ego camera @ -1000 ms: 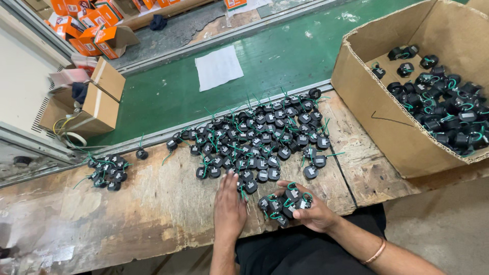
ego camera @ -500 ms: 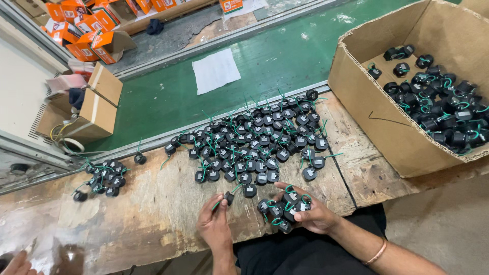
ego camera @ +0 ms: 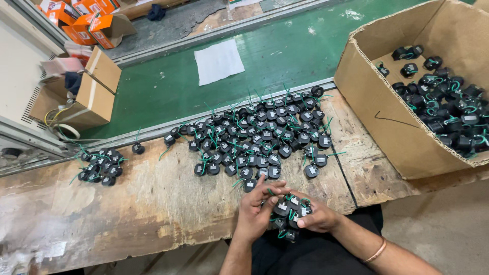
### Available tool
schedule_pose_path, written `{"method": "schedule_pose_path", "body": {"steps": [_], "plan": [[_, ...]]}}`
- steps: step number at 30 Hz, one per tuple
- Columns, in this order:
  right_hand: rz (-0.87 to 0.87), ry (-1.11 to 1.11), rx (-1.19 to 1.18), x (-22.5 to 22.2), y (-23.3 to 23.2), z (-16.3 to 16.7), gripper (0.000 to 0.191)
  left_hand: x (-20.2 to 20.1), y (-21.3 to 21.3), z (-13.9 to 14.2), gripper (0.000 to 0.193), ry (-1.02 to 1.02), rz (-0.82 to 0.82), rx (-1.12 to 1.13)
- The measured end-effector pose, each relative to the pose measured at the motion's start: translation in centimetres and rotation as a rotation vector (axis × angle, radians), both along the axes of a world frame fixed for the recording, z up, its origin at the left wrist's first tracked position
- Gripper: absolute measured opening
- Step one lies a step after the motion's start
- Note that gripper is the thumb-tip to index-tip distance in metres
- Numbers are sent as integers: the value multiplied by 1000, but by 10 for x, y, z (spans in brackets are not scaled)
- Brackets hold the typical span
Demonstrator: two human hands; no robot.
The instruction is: The person picks up black power adapters with green cords from the workbench, wraps and gathers the cords around the adapters by hand, and places the bundled adapters into a large cardboard box beside the bench, working through the pile one item at a time.
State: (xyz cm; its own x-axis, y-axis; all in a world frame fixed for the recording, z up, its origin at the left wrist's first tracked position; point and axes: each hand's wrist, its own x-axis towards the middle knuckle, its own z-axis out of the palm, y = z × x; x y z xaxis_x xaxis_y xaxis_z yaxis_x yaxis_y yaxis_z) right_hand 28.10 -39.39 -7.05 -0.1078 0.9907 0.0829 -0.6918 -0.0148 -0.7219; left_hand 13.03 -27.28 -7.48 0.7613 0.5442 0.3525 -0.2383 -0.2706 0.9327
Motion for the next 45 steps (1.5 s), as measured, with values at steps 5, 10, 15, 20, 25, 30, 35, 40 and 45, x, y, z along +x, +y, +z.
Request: {"method": "schedule_pose_path", "body": {"steps": [5, 10, 15, 20, 25, 30, 35, 40, 45], "plan": [[36, 159, -7, -1, 1, 3, 101, 6, -7, 18, 18, 56, 296, 161], [-14, 177, 4, -2, 0, 5, 98, 2, -12, 16, 21, 27, 365, 432], [-102, 3, -21, -2, -1, 5, 101, -12, -10, 2, 27, 13, 297, 473], [-187, -673, 106, 1, 3, 6, 98, -18, -5, -3, 20, 74, 278, -48], [-123, -743, 99, 2, 2, 8, 97, -12, -2, -3, 30, 110, 166, -470], [-116, -761, 90, 2, 5, 5, 95, -6, -7, -11, 23, 193, 261, -383], [-108, -703, 96, 2, 7, 5, 94, 1, -14, -9, 21, 218, 413, -181], [-132, -627, 105, 2, 7, 3, 96, 3, -23, 10, 23, 225, 455, -31], [-149, -124, -23, 0, 4, -4, 100, -24, -1, 8, 34, 36, 485, 101]]}}
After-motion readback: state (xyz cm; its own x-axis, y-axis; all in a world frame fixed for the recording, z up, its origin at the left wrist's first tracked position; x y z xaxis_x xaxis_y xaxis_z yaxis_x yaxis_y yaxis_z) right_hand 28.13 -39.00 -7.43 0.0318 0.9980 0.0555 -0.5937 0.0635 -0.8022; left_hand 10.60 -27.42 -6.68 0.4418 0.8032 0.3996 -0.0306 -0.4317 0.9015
